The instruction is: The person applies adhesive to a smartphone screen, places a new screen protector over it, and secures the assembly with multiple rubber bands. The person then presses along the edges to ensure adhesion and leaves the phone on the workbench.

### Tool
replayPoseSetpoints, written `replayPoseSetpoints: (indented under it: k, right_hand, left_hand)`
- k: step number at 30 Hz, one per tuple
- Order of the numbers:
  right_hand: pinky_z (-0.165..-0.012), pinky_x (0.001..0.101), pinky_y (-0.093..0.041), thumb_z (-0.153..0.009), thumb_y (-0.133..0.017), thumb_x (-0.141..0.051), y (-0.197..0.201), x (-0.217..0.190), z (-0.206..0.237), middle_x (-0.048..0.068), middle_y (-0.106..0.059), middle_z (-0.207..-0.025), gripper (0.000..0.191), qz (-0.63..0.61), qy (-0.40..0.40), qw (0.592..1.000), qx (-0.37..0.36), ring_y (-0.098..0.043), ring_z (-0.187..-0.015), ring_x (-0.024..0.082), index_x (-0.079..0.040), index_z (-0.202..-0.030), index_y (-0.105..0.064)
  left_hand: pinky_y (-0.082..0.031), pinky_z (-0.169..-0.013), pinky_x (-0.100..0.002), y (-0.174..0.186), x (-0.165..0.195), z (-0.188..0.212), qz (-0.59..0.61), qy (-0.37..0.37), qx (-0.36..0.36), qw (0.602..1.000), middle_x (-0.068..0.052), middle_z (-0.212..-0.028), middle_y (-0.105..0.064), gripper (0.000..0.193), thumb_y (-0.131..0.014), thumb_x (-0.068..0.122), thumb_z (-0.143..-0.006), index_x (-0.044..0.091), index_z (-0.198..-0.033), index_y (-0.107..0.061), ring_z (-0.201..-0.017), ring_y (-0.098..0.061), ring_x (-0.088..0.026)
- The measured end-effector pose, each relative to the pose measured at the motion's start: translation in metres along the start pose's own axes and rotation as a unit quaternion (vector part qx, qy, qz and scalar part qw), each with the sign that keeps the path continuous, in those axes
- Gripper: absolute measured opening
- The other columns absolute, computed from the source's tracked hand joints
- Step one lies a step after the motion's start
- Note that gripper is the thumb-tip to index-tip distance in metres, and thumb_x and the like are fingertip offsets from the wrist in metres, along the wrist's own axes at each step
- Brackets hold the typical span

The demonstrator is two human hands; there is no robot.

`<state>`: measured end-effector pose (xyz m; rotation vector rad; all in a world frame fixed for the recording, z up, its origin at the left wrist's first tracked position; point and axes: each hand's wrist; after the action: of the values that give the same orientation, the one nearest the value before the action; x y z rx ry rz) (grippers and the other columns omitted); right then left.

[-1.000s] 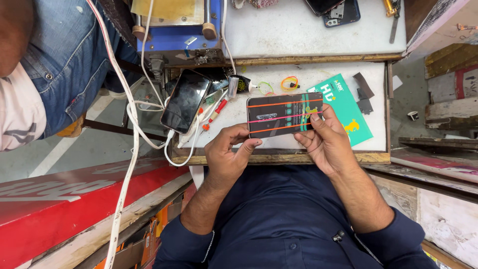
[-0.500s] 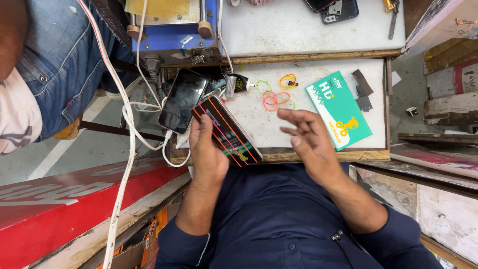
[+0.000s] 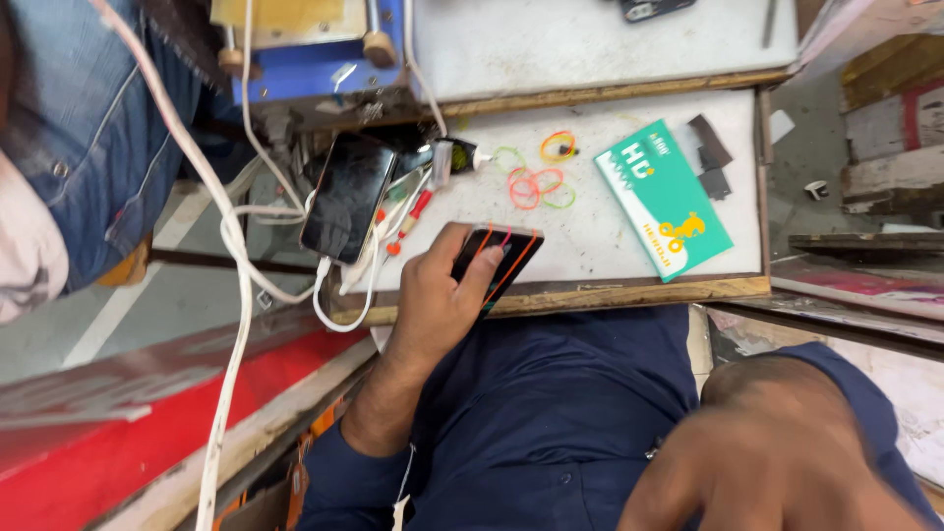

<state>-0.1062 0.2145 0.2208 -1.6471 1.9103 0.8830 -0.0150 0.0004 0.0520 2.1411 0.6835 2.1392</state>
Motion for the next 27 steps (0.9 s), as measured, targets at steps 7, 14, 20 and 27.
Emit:
replayPoseSetpoints:
  k: [7, 14, 20, 27]
  right_hand:
    - [-0.097, 0.0359, -0.053, -0.087, -0.077, -0.011, -0.008, 0.075, 0.026, 0.017, -0.07, -0.126, 0.047, 0.372, -0.353, 0.829, 0.223, -0.068, -0.113, 0.03, -0.001, -0.131, -0.065]
    - [-0.066, 0.0277, -0.054, -0.093, -0.074, -0.015, -0.016, 0.139, 0.105, 0.007, -0.073, -0.088, 0.014, 0.269, -0.442, 0.8, 0.303, -0.068, -0.073, 0.014, -0.003, -0.1, -0.074]
    - [-0.067, 0.0249, -0.05, -0.113, -0.049, -0.02, -0.014, 0.149, 0.112, 0.003, -0.066, -0.079, 0.034, 0.18, -0.442, 0.796, 0.373, -0.058, -0.072, 0.008, -0.002, -0.091, -0.067]
    - [-0.066, 0.0206, -0.056, -0.098, -0.067, -0.012, -0.013, 0.144, 0.124, 0.001, -0.071, -0.09, 0.016, 0.106, -0.48, 0.799, 0.346, -0.067, -0.078, 0.003, -0.002, -0.11, -0.064]
  left_hand:
    - [-0.057, -0.067, -0.044, -0.001, 0.011, -0.009, -0.045, -0.061, -0.071, 0.995, -0.018, -0.091, -0.074, 0.023, -0.069, 0.024, -0.098, 0.007, -0.111, -0.062, -0.086, -0.074, -0.039]
    - [-0.055, -0.067, -0.049, -0.011, 0.008, -0.011, -0.067, -0.05, -0.118, 0.989, -0.019, -0.09, -0.073, 0.03, -0.07, 0.026, -0.095, 0.006, -0.115, -0.059, -0.085, -0.072, -0.042]
    - [-0.055, -0.066, -0.05, -0.02, 0.005, -0.013, -0.097, -0.051, -0.144, 0.983, -0.018, -0.083, -0.073, 0.028, -0.07, 0.031, -0.096, 0.008, -0.109, -0.06, -0.08, -0.072, -0.041]
    - [-0.054, -0.066, -0.052, -0.021, 0.005, -0.025, -0.147, -0.038, -0.141, 0.978, -0.018, -0.085, -0.073, 0.032, -0.071, 0.031, -0.094, 0.007, -0.112, -0.059, -0.081, -0.071, -0.042]
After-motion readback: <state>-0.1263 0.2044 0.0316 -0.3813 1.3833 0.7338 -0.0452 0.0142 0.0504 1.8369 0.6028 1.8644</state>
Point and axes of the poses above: each hand's wrist, its own z-axis away from the middle knuckle, its own y-axis out of the back of the hand, x = y × z
